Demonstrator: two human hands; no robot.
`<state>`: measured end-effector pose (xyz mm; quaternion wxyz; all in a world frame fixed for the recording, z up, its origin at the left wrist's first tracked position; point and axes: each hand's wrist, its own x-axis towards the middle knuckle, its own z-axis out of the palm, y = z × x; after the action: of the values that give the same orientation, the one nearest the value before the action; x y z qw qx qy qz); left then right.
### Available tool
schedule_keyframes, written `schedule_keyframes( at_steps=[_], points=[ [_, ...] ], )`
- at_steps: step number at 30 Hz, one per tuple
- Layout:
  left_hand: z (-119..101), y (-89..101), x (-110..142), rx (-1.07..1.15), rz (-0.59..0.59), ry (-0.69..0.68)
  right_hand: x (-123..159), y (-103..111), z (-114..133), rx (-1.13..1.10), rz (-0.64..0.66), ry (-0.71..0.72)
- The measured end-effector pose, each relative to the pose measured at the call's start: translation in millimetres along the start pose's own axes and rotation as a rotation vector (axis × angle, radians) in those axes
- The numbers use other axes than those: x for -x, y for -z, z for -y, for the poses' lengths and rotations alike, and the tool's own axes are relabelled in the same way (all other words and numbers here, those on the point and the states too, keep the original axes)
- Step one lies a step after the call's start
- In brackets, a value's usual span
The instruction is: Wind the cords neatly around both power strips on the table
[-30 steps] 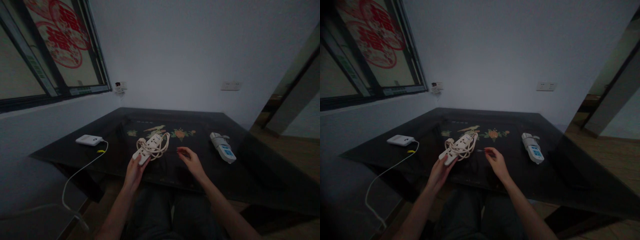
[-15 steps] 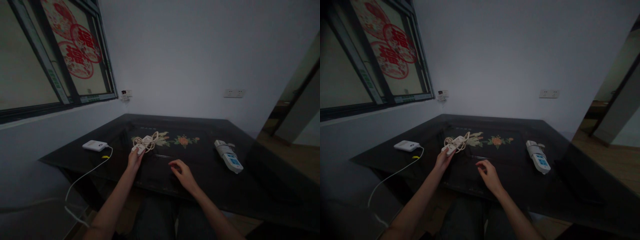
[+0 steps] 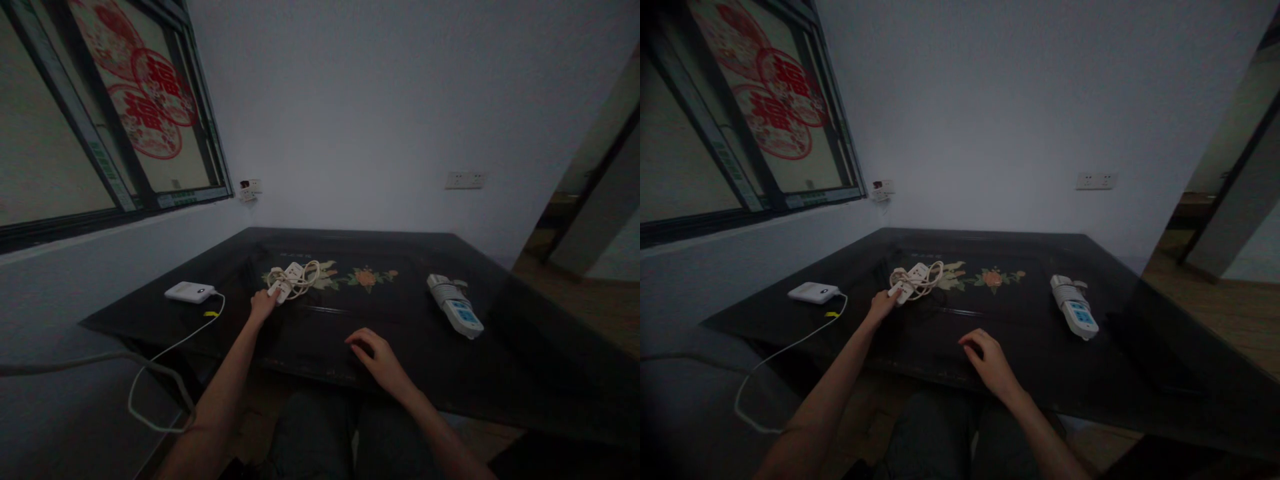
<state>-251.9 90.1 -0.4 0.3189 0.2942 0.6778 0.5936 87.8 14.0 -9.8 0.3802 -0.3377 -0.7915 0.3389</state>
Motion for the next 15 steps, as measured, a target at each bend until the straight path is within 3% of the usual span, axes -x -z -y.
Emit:
schedule_keyframes(
  at_steps=[6, 11, 15],
  points=[
    [11.8, 10.9, -3.9, -0.530, -0.103, -0.218, 19.1, 11.1, 0.2, 0.010, -0.010, -0.037],
    [19.5, 14.6, 1.5, -0.698, -0.100, -0.509, 30.5, 15.8, 3.8, 0.014, -0.034, -0.038],
    [28.0, 11.0, 2.4, -0.741, -0.034, -0.648, 32.7, 16.1, 7.0, 0.015, -0.056, -0.056]
  ],
)
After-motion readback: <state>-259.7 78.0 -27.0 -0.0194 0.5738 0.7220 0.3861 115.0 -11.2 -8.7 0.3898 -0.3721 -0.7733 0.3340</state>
